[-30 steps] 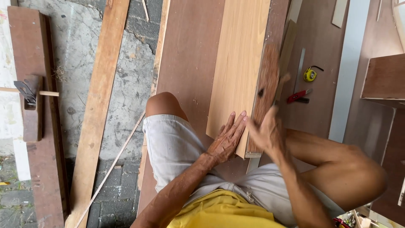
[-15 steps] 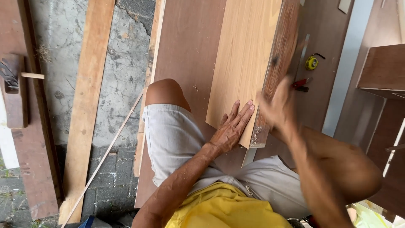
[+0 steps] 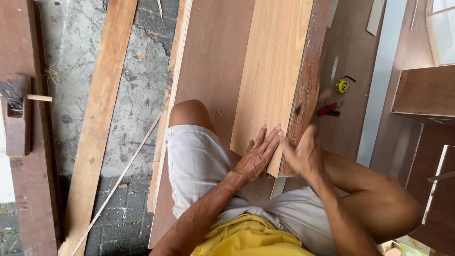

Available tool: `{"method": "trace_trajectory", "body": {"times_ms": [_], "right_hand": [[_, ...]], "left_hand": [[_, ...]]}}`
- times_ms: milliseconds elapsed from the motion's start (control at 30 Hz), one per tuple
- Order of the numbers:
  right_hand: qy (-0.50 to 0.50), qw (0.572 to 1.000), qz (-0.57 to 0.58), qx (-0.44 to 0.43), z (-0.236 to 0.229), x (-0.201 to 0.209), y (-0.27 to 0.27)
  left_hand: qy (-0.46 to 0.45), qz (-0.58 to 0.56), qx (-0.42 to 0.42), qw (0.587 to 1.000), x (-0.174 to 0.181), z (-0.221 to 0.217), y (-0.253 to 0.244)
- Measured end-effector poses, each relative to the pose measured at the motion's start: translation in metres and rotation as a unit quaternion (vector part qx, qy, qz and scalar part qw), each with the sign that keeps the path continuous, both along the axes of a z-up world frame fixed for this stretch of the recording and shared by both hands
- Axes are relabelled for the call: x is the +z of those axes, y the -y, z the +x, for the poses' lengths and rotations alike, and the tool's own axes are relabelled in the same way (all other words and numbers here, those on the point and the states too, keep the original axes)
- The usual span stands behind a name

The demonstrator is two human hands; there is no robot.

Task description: Using a manual hand plane to smooth and level the edge of a wooden board while sitting on the floor.

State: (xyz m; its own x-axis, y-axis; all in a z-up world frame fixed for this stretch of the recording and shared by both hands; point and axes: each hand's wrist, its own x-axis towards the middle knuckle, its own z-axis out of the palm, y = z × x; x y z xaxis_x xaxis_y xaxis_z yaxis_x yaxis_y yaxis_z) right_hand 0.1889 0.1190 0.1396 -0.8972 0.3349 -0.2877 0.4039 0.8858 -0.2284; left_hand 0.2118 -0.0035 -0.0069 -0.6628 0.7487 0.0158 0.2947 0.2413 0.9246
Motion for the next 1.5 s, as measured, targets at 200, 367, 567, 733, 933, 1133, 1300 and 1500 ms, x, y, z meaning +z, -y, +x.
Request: {"method": "trace_trajectory", "body": {"times_ms": [200,367,567,733,933,1133,1300,1500], "right_hand": [[-0.045,0.996,0.01,0.077,-0.17,-0.031,-0.084],[-0.06,0.99,0.048,0.122,-0.135,-0.015,-0.062],[0.004,1.0,0.023,0.019,0.056,0.008,0.018],[0.097,0.992,0.012,-0.074,0.12,-0.004,0.013],[-0.03,0.988,-0.108,-0.102,0.093,-0.007,-0.015],[-0.067,0.995,-0.026,-0.065,0.033,-0.023,-0.03],[-0.061,0.997,-0.039,-0.032,0.004,-0.027,-0.024],[-0.06,0.998,-0.007,-0.031,-0.004,-0.037,-0.027]], "left_hand": [[0.032,0.008,-0.008,0.999,0.009,-0.003,0.005],[0.049,0.027,-0.007,0.998,0.0,-0.003,-0.005],[0.039,0.037,-0.005,0.999,0.001,-0.002,0.0],[-0.006,0.034,0.0,0.999,0.025,-0.01,0.018],[0.038,0.054,0.003,0.998,0.014,-0.008,0.01],[0.012,0.015,-0.017,1.0,0.014,-0.011,0.014],[-0.013,-0.007,-0.011,1.0,0.015,-0.014,0.018],[0.019,0.021,-0.028,0.999,0.009,-0.018,0.02]]}}
